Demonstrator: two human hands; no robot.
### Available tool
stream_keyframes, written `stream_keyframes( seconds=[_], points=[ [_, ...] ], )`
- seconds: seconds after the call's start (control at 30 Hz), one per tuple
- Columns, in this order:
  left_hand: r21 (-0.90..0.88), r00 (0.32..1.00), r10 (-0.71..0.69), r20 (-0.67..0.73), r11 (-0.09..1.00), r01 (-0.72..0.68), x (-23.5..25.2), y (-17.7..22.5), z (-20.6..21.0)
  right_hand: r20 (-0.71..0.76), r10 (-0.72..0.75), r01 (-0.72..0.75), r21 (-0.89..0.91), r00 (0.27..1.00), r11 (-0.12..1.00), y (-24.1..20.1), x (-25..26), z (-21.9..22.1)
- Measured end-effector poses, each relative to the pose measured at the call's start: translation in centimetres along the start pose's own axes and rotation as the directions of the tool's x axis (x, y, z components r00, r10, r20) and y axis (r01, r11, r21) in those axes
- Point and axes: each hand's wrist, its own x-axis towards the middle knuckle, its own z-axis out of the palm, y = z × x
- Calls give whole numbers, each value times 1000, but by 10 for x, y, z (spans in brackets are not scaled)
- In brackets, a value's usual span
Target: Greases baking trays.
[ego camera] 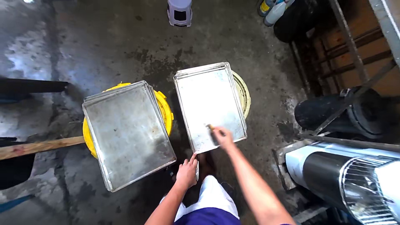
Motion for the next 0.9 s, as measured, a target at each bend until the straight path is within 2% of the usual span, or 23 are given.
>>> stream_keyframes(
  seconds=[0.07,0.1,0.13,0.17,0.23,0.27,0.3,0.33,0.4,0.43,0.47,0.5,0.53,0.57,0.6,0.63,0.67,0.7,0.73,0.77,0.8,0.87,0.9],
  points=[
    [-31,1000,-11,22,999,12,1,1,-2,-62,128,-140,-272,990,952,6,34,-62],
    [-47,999,-16,28,999,18,1,2,-1,-45,233,-231,-396,971,889,-6,45,-62],
    [-55,999,-20,29,998,22,2,3,-1,-5,331,-291,-487,944,823,-25,50,-37],
    [-60,999,-25,30,998,27,2,4,-1,59,356,-276,-518,933,809,-44,49,4],
    [-75,999,-39,30,996,41,2,7,-3,233,192,-92,-383,953,919,-59,43,71],
    [-76,998,-45,34,996,47,3,8,-4,256,69,-18,-198,964,980,-56,50,75],
    [-77,998,-53,42,995,57,3,8,-5,232,18,-11,-30,973,999,-47,66,58],
    [-82,997,-58,48,995,62,3,8,-5,163,31,-40,50,986,998,-39,87,23],
    [-123,997,-63,48,990,68,4,8,-4,10,85,-83,-110,996,990,-18,131,-52],
    [-143,997,-68,45,987,74,4,9,-3,-10,137,-136,-254,990,958,-22,146,-67],
    [-152,996,-73,48,985,79,4,11,-2,-1,226,-208,-393,974,895,-38,153,-57],
    [-155,995,-76,57,984,84,3,11,-2,26,299,-246,-504,954,828,-60,152,-25],
    [-162,995,-81,63,983,90,4,12,-3,109,315,-203,-562,943,802,-80,149,17],
    [-166,994,-89,69,981,99,5,13,-3,225,248,-94,-533,942,841,-91,146,53],
    [-169,993,-95,71,980,106,7,12,-4,327,132,11,-401,936,916,-94,152,72],
    [-178,993,-100,69,978,111,8,11,-3,370,49,35,-217,928,976,-89,166,68],
    [-185,993,-100,70,977,111,8,12,-1,336,39,-10,-86,941,996,-81,186,48],
    [-190,993,-98,70,976,109,7,11,0,237,60,-50,-46,970,998,-75,208,16],
    [-195,993,-97,69,975,109,7,11,1,99,50,-40,-103,994,994,-67,233,-16],
    [-204,993,-101,66,972,112,8,11,2,-18,20,-23,-242,1000,970,-59,257,-35],
    [-212,993,-103,66,971,114,8,13,4,-56,29,-49,-407,998,912,-61,269,-38],
    [-218,992,-107,65,969,119,8,14,3,65,159,-87,-608,985,789,-97,249,5],
    [-222,991,-112,69,967,125,8,15,3,179,174,-28,-612,968,790,-115,226,39]
  ],
)
